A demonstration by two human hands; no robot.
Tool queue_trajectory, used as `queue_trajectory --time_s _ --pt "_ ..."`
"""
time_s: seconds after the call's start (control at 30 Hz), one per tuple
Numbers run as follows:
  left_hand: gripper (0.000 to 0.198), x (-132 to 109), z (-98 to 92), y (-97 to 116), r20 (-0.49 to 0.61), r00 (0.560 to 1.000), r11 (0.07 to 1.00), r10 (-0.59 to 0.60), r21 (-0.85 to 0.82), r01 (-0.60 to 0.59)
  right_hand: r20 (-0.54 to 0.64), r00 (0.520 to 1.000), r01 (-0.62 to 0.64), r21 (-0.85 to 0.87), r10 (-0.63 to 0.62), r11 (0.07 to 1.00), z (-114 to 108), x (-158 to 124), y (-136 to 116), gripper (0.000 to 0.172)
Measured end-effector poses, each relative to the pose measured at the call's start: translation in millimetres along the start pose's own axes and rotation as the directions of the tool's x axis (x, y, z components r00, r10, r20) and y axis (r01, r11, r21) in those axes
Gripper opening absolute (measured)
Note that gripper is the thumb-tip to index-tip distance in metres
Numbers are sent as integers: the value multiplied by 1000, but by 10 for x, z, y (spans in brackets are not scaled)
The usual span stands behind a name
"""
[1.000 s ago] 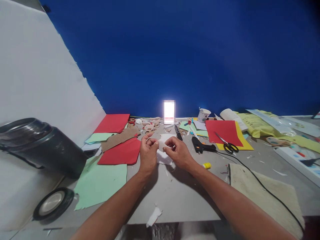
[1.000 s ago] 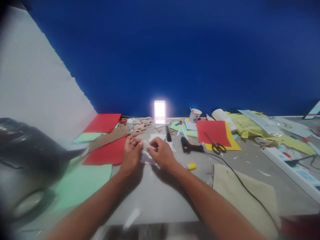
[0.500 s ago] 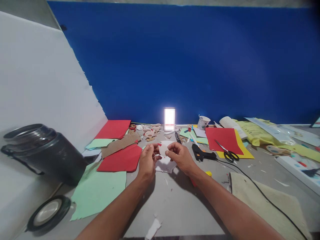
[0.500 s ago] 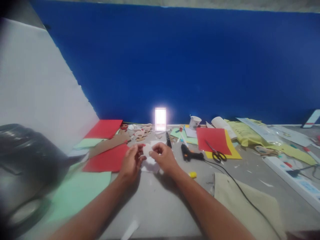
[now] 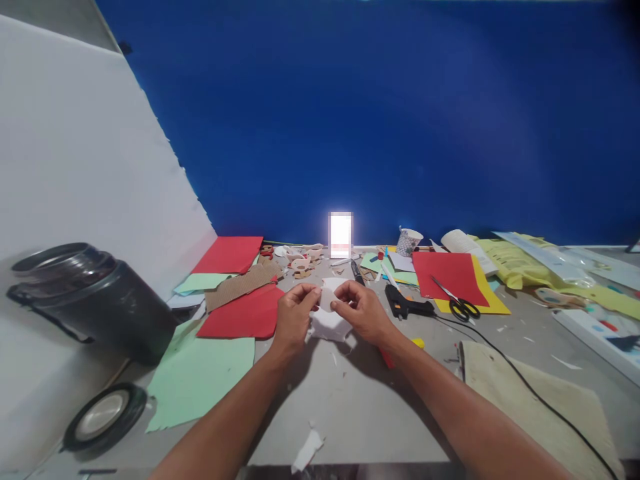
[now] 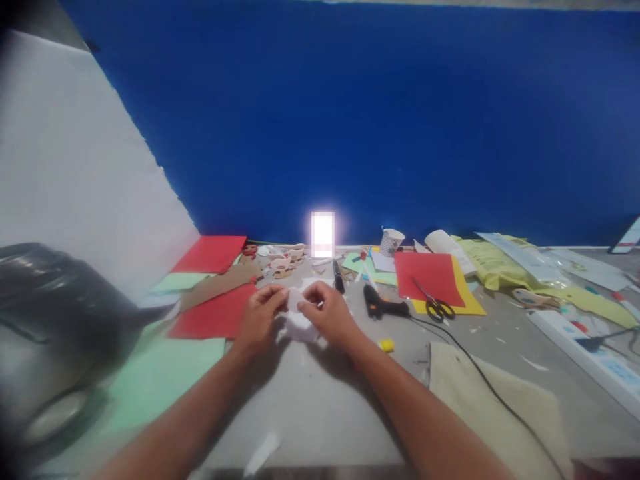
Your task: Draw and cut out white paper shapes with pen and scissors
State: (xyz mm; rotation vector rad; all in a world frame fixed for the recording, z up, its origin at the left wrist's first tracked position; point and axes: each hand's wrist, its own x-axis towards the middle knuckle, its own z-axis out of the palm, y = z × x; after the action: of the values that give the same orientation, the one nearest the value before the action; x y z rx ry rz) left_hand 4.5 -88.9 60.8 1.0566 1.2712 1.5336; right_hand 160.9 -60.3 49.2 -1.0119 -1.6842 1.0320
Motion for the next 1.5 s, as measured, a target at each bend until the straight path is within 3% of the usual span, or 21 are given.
queue_trajectory --time_s 0.4,0.73,0.97,1.1,1.37,1.5 --pt "22 3 -3 -22 33 999 1000 -27 -3 27 67 998 16 -54 -13 998 -104 31 13 13" --pt "23 39 -44 -53 89 996 995 1 102 -11 140 989 51 -100 -36 994 -271 72 6 6" --pt "35 59 -20 -67 112 989 982 -93 -154 109 104 992 -79 88 69 993 -289 105 15 16" --pt "31 73 -10 -150 92 989 978 -114 -166 128 81 990 -126 169 113 978 -301 115 12 22" --pt "38 -1 38 -107 145 982 981 -124 -130 143 106 992 -68 53 62 996 -290 120 46 16" --pt "32 -21 30 -61 132 986 989 -97 -94 110 99 995 -31 -18 33 999 -274 98 7 12"
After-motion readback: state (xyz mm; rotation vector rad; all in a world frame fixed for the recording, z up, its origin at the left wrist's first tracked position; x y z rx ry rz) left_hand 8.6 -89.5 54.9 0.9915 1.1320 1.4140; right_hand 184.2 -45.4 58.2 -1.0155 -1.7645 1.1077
